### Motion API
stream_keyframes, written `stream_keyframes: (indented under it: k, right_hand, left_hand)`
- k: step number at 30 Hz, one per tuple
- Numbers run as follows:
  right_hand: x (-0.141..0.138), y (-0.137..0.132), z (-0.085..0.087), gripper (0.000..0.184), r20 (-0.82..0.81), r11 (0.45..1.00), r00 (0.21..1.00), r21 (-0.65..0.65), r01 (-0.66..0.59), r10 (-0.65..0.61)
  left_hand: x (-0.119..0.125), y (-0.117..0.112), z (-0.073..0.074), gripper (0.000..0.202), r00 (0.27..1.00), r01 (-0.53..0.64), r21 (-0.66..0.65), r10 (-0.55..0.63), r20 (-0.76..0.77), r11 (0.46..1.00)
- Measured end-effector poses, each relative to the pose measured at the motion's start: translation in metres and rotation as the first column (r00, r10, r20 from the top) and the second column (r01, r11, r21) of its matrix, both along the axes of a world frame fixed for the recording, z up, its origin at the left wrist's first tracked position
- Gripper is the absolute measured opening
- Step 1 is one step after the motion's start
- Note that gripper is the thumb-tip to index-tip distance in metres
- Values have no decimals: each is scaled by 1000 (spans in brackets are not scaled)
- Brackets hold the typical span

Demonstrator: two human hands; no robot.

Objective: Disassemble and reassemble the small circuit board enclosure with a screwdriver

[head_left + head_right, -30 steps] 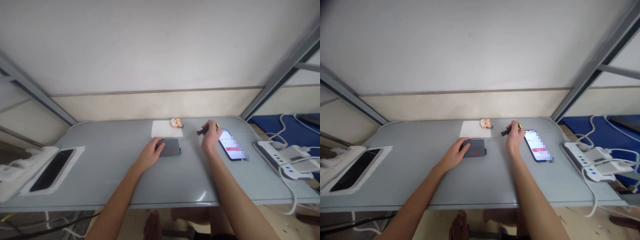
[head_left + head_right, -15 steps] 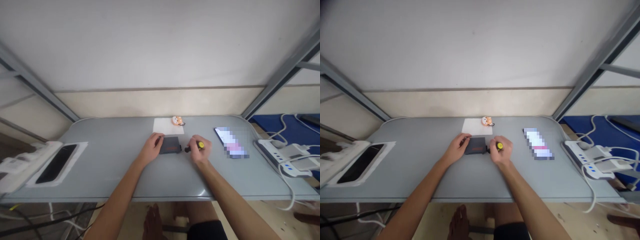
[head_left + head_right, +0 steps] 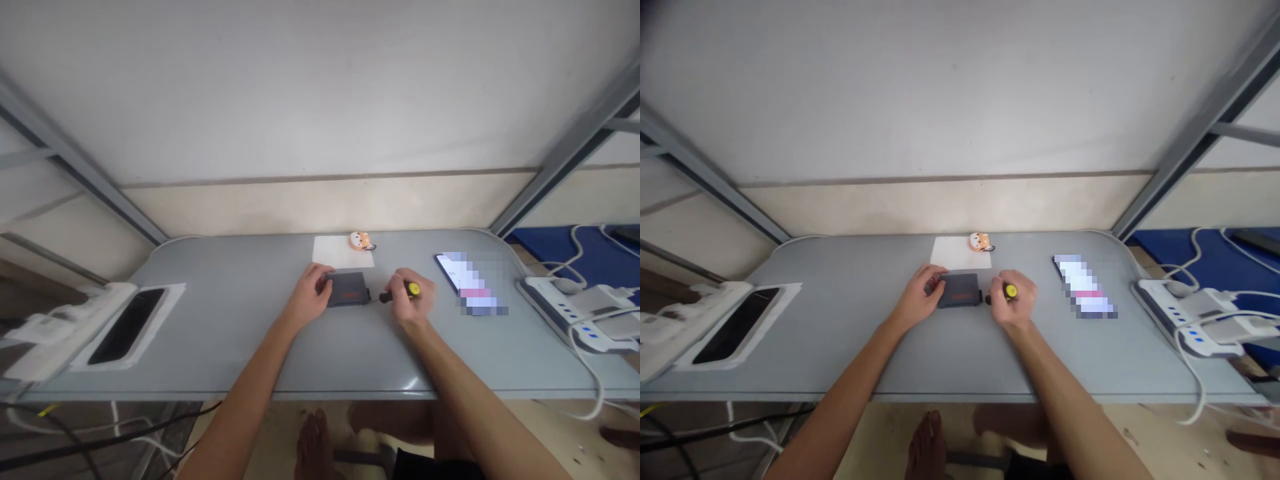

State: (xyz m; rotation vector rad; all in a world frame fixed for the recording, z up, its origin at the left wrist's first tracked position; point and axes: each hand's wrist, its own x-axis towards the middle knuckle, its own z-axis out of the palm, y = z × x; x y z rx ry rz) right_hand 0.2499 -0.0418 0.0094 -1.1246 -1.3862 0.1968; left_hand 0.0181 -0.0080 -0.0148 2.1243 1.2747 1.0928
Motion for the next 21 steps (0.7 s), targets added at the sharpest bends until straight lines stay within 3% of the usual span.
stream_keyframes:
  k: [7, 21]
  right_hand:
    - [2, 2, -1, 35, -53, 999, 998, -11, 43, -44]
    - [1, 1, 3, 37, -21, 998, 999, -45, -37, 36]
  left_hand:
    - [1, 2, 0, 16, 1000, 3, -3, -3, 18, 1000]
    - [-3, 6, -2, 19, 997, -72, 22, 72, 25, 997]
